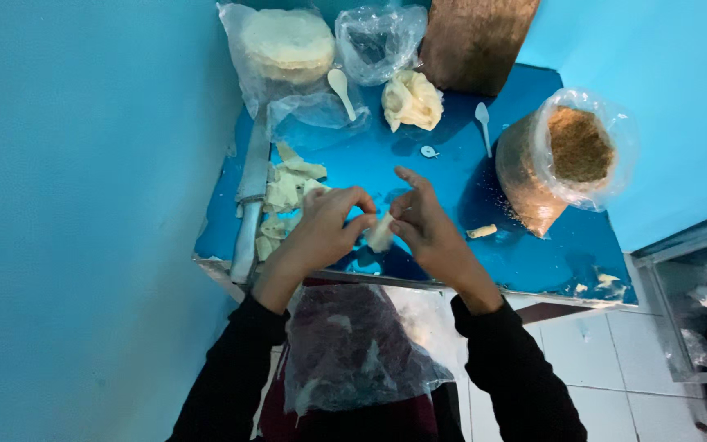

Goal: The person pinches off pieces of dough and rolls and shapes them between both hands into small cylinders, placing each finished piece in a pile on the blue metal table. They work through the pile of dough scraps one piece at a time, with a large bag of brown sugar and plastic spoons at the edge of the table.

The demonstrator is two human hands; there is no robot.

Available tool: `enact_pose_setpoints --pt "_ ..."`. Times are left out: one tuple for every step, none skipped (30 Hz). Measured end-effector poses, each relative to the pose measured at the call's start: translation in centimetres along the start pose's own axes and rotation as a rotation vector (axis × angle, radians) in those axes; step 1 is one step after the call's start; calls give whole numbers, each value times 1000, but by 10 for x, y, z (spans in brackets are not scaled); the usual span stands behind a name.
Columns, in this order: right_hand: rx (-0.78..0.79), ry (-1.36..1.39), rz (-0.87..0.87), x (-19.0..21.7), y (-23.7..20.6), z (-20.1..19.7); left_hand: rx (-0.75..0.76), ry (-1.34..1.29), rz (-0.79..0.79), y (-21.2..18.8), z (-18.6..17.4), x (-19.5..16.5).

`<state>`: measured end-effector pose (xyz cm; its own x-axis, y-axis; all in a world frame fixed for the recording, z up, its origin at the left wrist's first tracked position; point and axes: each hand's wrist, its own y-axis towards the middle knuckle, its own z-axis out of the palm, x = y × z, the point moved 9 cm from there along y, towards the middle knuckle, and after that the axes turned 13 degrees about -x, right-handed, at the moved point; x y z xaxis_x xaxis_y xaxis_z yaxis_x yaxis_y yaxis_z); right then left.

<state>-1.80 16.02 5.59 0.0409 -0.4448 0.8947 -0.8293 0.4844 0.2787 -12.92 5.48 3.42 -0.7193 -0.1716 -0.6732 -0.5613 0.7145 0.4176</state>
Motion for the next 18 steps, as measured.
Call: enact_pose_setpoints --pt "3 36 105 -6 -2 -5 -6 -181 -8 2 4 -6" --pt "17 104 116 -3 -3 -7 -12 -360 -16 5 8 -12" --pt "32 171 123 0 -3 -9 -21 -539 -22 7 11 -16" --pt "47 239 133 2 -4 -10 -1 -537 -5 7 17 -21" --pt "55 272 140 4 -6 -12 21 -535 11 6 23 -25" --pt "63 305 143 5 -7 -14 43 -532 29 6 29 -28" --pt "71 339 145 7 -8 -15 61 -519 -7 6 35 -26" --pt "66 323 138 7 -9 -18 82 -508 -46 5 41 -23" --pt "61 307 134 7 -10 -21 103 -497 -88 4 46 -20" --pt "55 292 127 6 -11 -23 93 -510 -118 4 49 -18" --pt "35 261 142 3 -12 -27 83 -523 -149 4 51 -15" --pt "14 229 157 0 -12 -31 74 -537 -177 4 54 -13" --pt "-7 195 170 -3 -12 -34 61 -611 -162 4 55 -17" --pt "-20 239 142 -2 -11 -38 48 -685 -148 4 57 -21" --pt "-31 282 116 0 -11 -41 36 -760 -136 5 59 -25" --pt "-41 326 91 1 -10 -43 12 -762 -177 5 61 -24" --pt "-56 341 63 1 -10 -47 -12 -762 -217 5 64 -23" --pt "-71 356 34 1 -9 -50 -37 -762 -255 6 65 -22"
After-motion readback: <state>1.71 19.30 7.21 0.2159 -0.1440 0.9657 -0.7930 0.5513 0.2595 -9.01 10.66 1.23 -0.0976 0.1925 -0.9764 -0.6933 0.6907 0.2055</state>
